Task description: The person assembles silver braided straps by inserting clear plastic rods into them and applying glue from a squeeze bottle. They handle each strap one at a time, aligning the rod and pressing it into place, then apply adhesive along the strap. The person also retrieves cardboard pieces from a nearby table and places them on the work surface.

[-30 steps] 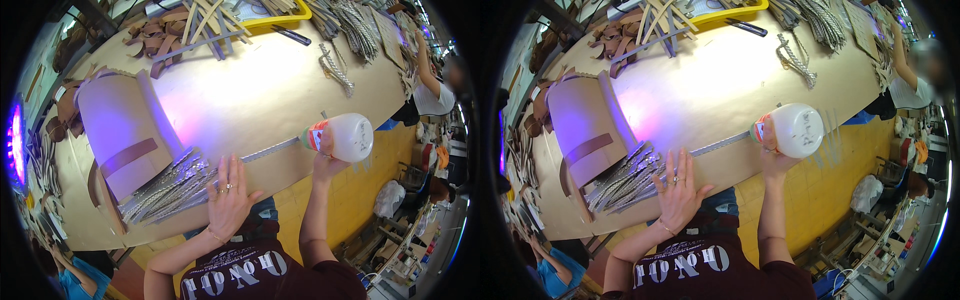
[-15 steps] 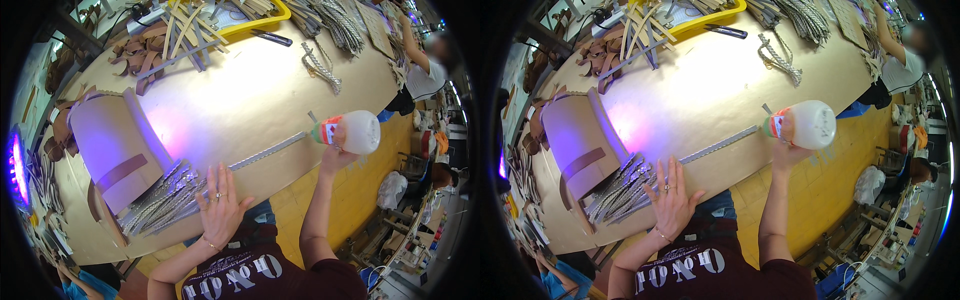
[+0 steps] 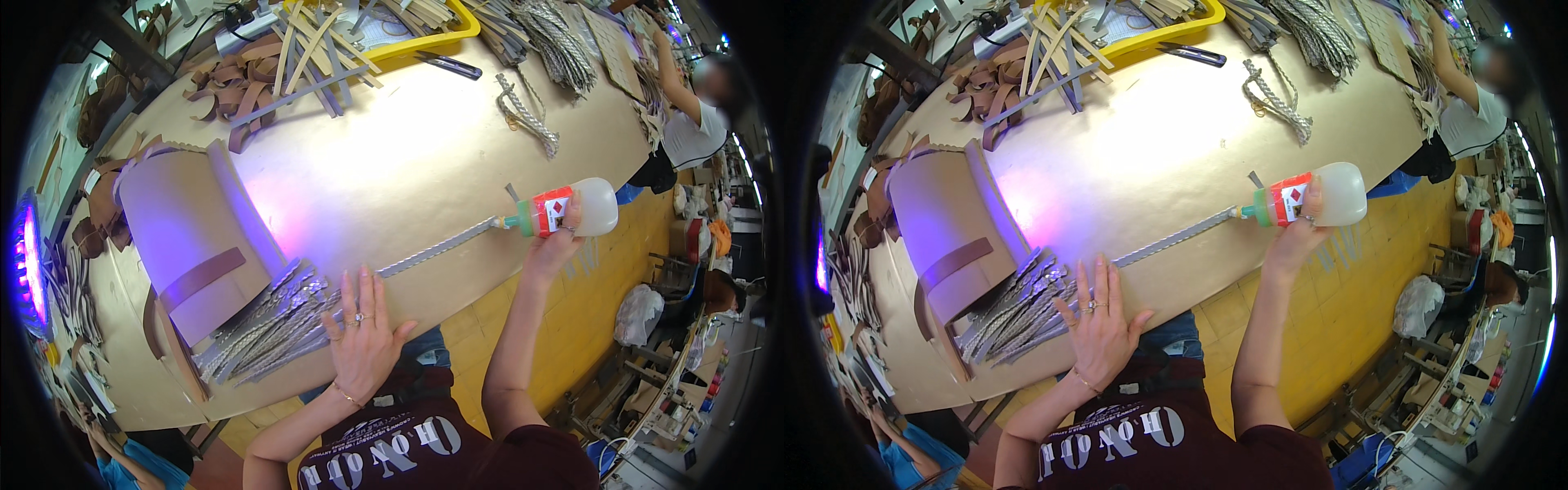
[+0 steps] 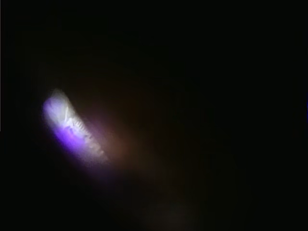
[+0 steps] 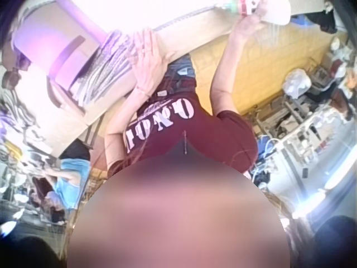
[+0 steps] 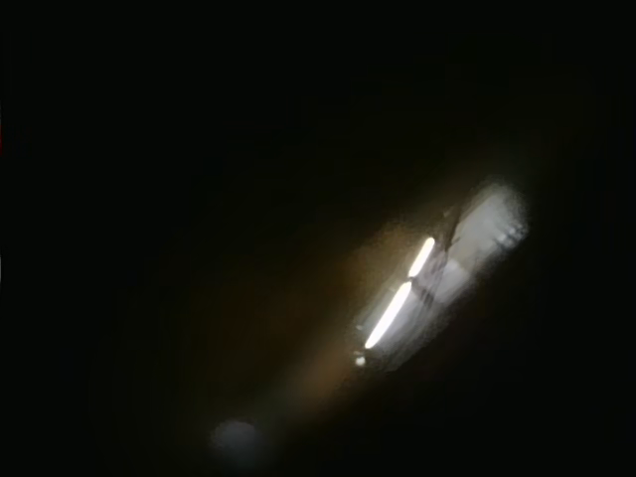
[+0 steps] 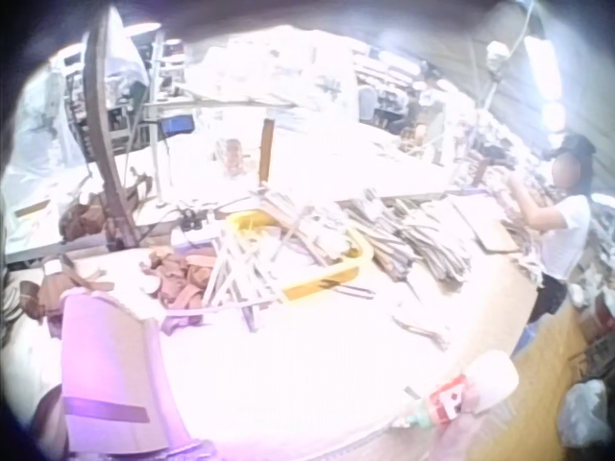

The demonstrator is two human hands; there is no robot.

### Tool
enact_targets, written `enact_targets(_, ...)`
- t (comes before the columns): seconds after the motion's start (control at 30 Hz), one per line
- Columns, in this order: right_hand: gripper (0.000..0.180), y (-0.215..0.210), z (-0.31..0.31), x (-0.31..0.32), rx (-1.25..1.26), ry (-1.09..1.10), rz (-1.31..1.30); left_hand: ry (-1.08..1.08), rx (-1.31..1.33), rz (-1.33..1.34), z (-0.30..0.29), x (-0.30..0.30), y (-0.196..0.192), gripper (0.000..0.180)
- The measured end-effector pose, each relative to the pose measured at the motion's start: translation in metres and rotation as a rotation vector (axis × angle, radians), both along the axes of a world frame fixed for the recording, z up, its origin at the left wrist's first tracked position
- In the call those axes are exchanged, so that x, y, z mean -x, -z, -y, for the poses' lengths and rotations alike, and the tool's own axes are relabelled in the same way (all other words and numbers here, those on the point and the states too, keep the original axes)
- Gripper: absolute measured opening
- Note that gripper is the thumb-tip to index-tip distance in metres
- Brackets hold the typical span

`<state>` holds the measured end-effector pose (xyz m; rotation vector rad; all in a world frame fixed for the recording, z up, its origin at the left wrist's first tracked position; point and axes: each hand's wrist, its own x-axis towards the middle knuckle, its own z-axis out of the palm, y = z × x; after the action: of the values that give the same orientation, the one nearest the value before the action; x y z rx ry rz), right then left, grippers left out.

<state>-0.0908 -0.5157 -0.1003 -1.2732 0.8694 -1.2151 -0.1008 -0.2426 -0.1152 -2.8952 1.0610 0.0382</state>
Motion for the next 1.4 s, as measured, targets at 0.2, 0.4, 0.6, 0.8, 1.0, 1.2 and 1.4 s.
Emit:
enact_targets(0.2,0.032,0.007,-0.019,0.004,0.393,-0.051,-0.284,-0.012,0.094,-0.091,-0.002,0.001,0.003,0.079)
enact_targets(0.4,0.031,0.007,-0.065,0.003,0.357,-0.078,-0.230,-0.017,0.135,-0.093,-0.002,0.001,0.004,0.080)
enact_targets(0.6,0.025,0.008,-0.114,0.004,0.400,-0.538,-0.221,-0.063,0.313,-0.345,-0.005,-0.004,-0.002,0.078)
enact_targets(0.8,0.022,0.014,-0.138,0.006,0.596,-0.697,-0.401,-0.086,0.450,-0.417,-0.009,-0.015,-0.010,0.064)
enact_targets(1.0,0.021,0.007,-0.136,0.007,0.725,-0.762,-0.387,-0.149,0.585,-0.266,-0.008,-0.026,-0.009,0.045)
enact_targets(1.2,0.022,0.004,-0.137,0.006,0.623,-0.752,-0.355,-0.125,0.563,-0.185,0.000,-0.039,-0.003,0.032)
enact_targets(1.4,0.025,0.015,-0.132,0.002,0.408,-0.481,-0.223,-0.064,0.548,-0.099,0.004,-0.045,-0.006,0.027)
